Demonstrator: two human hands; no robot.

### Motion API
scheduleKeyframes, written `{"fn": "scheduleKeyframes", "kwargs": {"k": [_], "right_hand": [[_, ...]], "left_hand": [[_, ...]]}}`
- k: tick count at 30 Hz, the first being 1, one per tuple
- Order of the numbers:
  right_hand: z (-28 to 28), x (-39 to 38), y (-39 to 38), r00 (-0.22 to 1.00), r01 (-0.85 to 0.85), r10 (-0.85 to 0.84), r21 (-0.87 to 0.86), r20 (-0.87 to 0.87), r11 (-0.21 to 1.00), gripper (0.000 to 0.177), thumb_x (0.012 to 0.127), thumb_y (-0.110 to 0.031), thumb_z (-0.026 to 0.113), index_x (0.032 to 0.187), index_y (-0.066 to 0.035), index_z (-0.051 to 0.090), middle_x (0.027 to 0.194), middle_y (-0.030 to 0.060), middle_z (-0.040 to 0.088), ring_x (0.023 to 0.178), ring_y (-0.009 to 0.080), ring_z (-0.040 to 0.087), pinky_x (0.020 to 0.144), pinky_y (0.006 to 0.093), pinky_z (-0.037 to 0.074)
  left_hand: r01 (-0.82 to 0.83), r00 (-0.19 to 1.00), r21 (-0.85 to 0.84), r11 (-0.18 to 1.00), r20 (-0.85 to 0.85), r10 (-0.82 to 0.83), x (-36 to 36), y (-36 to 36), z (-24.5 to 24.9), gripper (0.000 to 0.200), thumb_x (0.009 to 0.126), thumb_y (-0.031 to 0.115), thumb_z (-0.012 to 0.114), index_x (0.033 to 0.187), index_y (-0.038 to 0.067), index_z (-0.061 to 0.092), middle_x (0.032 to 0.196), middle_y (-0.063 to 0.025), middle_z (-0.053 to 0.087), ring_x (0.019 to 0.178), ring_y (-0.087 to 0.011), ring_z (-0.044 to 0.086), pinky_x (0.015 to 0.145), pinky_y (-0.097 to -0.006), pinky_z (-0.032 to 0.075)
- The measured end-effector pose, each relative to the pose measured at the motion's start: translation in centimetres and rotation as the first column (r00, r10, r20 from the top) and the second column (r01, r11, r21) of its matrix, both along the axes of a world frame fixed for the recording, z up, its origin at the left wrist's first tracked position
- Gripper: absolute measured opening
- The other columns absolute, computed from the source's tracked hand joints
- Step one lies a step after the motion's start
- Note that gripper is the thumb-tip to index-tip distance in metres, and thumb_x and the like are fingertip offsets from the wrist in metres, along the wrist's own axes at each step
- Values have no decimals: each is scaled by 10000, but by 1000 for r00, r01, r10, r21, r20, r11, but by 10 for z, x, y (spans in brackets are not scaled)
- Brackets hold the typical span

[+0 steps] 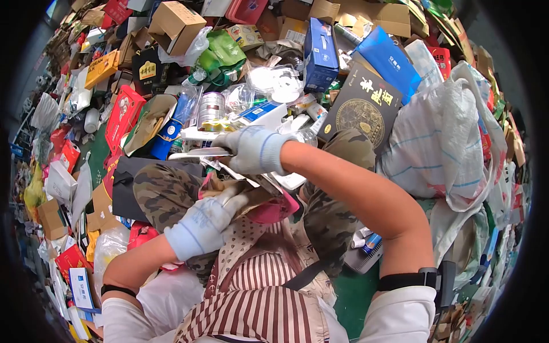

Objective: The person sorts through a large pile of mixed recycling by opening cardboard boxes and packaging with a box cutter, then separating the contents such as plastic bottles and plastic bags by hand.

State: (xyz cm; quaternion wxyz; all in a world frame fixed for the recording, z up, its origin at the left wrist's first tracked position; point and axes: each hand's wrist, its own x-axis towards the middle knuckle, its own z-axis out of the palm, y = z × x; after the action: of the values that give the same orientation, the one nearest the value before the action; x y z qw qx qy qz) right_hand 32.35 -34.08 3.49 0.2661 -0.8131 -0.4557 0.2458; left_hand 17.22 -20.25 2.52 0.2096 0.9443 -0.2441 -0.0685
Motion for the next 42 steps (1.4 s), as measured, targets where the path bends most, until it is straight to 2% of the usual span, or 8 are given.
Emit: {"fn": "scheduleKeyframes", "kwargs": {"k": [2,10,22,26,30,36,40,42], "right_hand": [[3,-10,13,990,64,-57,-49,131,997,451,746,-152,539,1196,-123,531,860,171,635,789,331,620,715,405,473],[-49,83,-58,671,690,-735,279,101,668,455,713,-58,547,1168,-74,560,703,69,604,606,120,557,591,270,458],[-98,153,-39,457,728,-824,392,335,563,298,764,-98,566,1057,-110,617,720,84,633,651,171,612,600,306,464],[-153,224,-137,211,939,-876,340,-433,58,163,752,-3,507,884,-59,586,740,61,576,608,140,534,532,277,430],[-135,180,-84,727,652,-631,557,-270,514,329,846,-98,600,1167,-49,546,970,12,595,772,73,522,695,211,441],[-142,180,-41,830,483,-367,210,-420,850,186,858,-109,564,1016,-12,552,835,20,576,694,102,561,576,246,451],[-212,238,-30,796,340,-250,67,-552,938,84,770,-35,604,846,-22,569,679,27,537,495,174,536,440,307,467],[-229,260,-30,789,335,-303,-39,-534,941,83,754,-30,612,830,-20,579,678,48,546,485,192,541,412,323,466]], "left_hand": [[-55,886,150,987,-449,117,28,-3,-12,408,743,59,504,1147,5,489,1184,-255,515,935,-356,597,809,-424,469],[-289,955,311,906,30,294,48,33,9,545,812,83,443,1352,117,375,1345,-161,440,843,-303,644,683,-399,510],[-312,950,583,750,187,250,14,40,39,498,845,129,409,1343,141,396,1388,-154,397,640,-208,660,434,-419,492],[-429,902,443,787,260,345,-25,77,53,508,819,106,448,1324,158,421,1359,-131,440,644,-227,658,496,-404,510],[-530,763,-89,843,384,521,3,121,44,446,793,43,450,1227,114,525,1196,-149,566,829,-309,639,745,-351,511],[-740,193,-670,58,-129,973,-19,297,83,418,739,20,501,1149,36,582,734,-97,628,567,-162,588,537,-283,484],[-224,-166,-897,-382,-351,921,-213,345,154,343,727,1,543,1064,52,577,648,-70,578,511,-174,564,450,-315,477],[-780,-480,-559,-280,249,841,-386,346,165,221,726,56,564,944,50,603,664,-120,571,588,-231,592,504,-379,499]]}}
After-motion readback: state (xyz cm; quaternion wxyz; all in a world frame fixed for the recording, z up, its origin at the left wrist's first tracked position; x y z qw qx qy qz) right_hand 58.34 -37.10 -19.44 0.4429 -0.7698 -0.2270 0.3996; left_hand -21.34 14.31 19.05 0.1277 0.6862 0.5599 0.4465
